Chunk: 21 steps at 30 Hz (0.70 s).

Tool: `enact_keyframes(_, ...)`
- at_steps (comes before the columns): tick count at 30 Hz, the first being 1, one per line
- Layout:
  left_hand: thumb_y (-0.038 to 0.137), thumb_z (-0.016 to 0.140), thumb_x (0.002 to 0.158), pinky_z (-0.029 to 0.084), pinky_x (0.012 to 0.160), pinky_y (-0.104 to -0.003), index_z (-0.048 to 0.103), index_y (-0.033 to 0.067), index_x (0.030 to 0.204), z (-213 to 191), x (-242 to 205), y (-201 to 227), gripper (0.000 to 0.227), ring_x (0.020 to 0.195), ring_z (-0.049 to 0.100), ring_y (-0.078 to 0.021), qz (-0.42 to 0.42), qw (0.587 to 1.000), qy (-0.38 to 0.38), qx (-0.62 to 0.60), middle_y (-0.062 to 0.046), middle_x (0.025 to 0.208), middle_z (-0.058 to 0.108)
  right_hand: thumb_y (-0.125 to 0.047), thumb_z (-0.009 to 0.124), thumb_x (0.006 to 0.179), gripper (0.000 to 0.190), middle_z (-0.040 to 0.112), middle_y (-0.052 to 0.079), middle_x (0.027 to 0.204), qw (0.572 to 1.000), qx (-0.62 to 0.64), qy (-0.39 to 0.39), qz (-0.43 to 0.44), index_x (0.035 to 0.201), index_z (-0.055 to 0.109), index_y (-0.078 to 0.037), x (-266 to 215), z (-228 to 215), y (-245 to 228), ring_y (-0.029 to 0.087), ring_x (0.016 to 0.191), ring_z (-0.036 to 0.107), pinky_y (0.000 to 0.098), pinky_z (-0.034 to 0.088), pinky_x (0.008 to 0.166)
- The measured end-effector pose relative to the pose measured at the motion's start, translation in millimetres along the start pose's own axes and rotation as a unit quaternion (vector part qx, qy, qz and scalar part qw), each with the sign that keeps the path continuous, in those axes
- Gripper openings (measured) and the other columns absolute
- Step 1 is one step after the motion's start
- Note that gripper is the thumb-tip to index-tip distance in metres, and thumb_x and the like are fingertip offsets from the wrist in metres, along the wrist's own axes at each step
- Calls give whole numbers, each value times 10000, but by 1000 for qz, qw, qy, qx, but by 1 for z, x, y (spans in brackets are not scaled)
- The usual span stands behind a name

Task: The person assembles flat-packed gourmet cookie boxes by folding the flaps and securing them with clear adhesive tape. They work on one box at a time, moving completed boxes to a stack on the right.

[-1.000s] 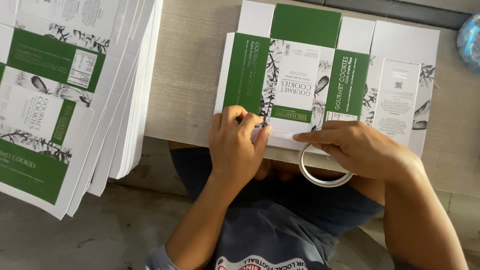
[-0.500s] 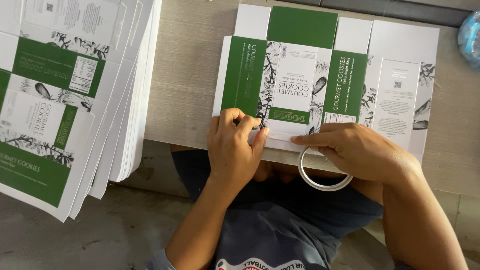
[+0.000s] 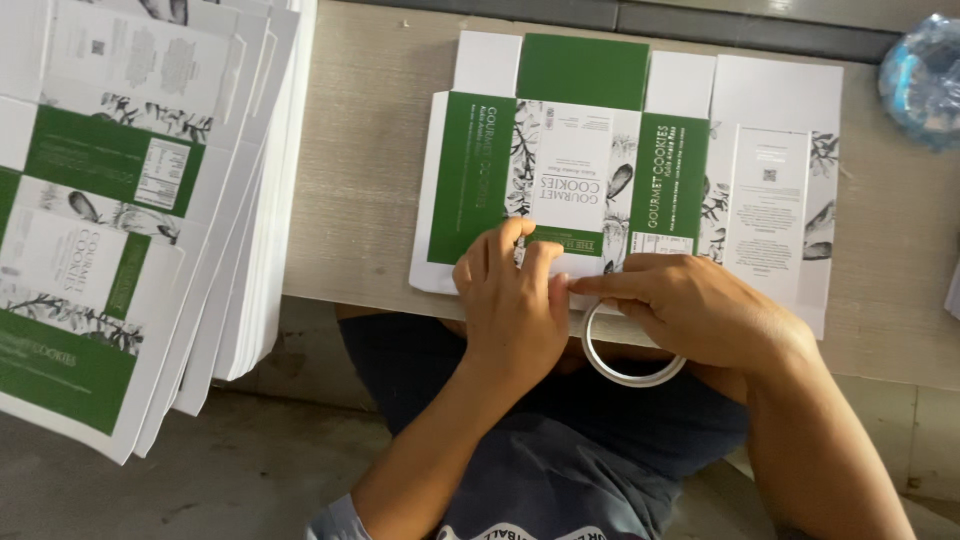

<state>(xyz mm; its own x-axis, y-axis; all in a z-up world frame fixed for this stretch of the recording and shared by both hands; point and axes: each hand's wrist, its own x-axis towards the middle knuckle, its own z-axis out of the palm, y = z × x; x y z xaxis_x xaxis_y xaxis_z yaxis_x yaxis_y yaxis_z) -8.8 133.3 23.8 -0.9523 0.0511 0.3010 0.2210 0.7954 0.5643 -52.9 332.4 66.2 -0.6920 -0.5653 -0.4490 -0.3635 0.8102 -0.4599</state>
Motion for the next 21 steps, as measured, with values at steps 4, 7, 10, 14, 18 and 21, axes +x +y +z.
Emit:
enact_keyframes(4,199,692,823,419,918,-566,619,129,1004,3,0,-1,207,1138,554,-388,13,1000,15,4,-129,1275,560,-221,524,963,426,745,60,1214,996,55,44,58,1379,594,-279,-14,-3,4,278,1007,742,431,557,850)
enact_keyframes(7,283,683,797,419,905,-568,640,120,986,7,-1,1,253,1145,547,-391,2,999,6,36,-140,1280,566,-326,546,993,211,780,11,1042,992,77,51,87,1143,637,-209,-26,-6,10,233,911,733,376,520,807)
enact_keyframes(10,344,729,744,417,907,-571,636,131,993,10,0,4,340,1148,553,-371,1,998,29,57,-116,1272,572,-267,525,996,263,782,31,1112,992,73,105,8,1171,695,-169,-32,0,16,223,990,745,367,529,877)
enact_keyframes(14,387,755,730,413,927,-556,589,124,1007,11,1,8,416,1155,561,-361,-11,997,38,66,-112,1244,582,-313,545,970,298,792,28,1117,992,77,86,43,1180,719,-192,-34,4,15,238,994,743,387,537,883)
enact_keyframes(18,430,753,728,411,924,-552,578,120,1024,11,2,8,463,1149,561,-362,-16,997,36,68,-112,1229,578,-298,560,968,294,801,18,1116,991,80,91,48,1182,739,-203,-35,5,13,232,1005,748,385,543,889)
enact_keyframes(21,456,724,705,396,942,-522,580,137,980,13,3,5,446,1154,560,-341,-23,997,29,67,-77,1192,573,-252,643,937,235,832,4,1052,986,119,110,42,1104,785,-167,-35,10,16,188,930,785,351,580,826)
